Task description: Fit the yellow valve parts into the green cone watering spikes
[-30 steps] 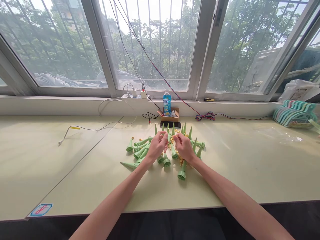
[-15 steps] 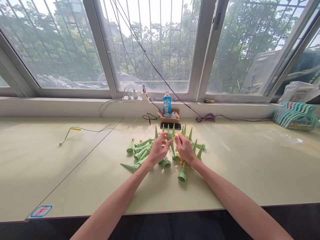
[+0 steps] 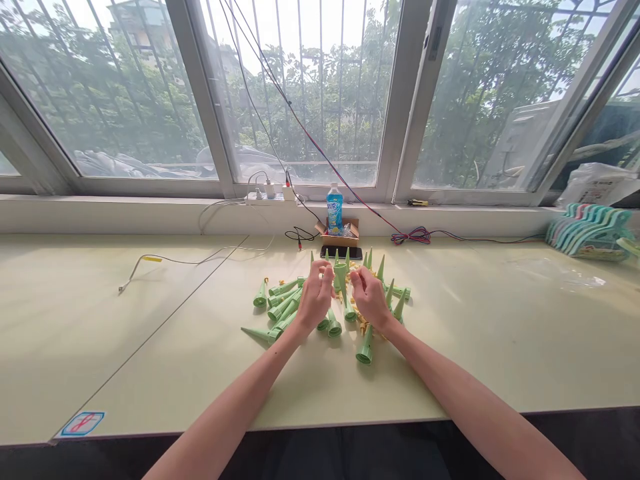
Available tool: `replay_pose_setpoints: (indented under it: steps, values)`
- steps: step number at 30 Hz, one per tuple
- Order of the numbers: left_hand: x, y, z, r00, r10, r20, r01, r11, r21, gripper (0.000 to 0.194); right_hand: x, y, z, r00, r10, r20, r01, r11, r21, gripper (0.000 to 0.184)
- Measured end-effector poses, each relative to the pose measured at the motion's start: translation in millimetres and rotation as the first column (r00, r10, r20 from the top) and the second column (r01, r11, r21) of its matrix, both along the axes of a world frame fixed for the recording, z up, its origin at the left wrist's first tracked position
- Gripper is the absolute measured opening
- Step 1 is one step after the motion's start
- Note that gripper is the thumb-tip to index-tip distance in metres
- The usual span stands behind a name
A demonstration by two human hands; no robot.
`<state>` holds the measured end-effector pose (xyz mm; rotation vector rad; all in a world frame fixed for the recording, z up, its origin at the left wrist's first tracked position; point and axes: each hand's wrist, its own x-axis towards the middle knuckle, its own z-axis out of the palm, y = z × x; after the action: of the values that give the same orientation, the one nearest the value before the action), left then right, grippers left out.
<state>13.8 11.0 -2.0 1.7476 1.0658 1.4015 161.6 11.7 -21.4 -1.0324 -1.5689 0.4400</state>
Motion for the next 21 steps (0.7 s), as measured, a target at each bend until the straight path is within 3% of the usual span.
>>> replay_pose_setpoints:
  steps: [4, 10, 15, 21]
  values:
    - [-1.5, 0.7, 1.6, 0.99, -0.071, 0.125, 0.094, 0.978, -0.188, 0.057, 0.5, -0.6, -0.9, 1.0, 0.003, -0.015, -0.003, 0.999, 0.032, 0.033]
    - [-1.3, -1.4, 7.5, 0.948, -0.184, 0.26, 0.277, 0.878, -0.391, 0.066, -0.1, -1.2, -3.2, 0.994, 0.108, 0.008, -0.109, 0.992, 0.069, 0.03]
    - [-2.4, -0.4, 8.2, 0.933, -0.211, 0.292, 0.327, 0.836, -0.44, 0.069, 0.3, 0.2, -5.0, 0.987, 0.161, 0.032, -0.163, 0.984, 0.073, 0.028]
    - [-3.7, 0.0, 7.6, 0.929, -0.25, 0.272, 0.35, 0.832, -0.431, 0.069, 0.4, 0.6, -5.4, 0.989, 0.145, 0.01, -0.145, 0.988, 0.042, 0.029]
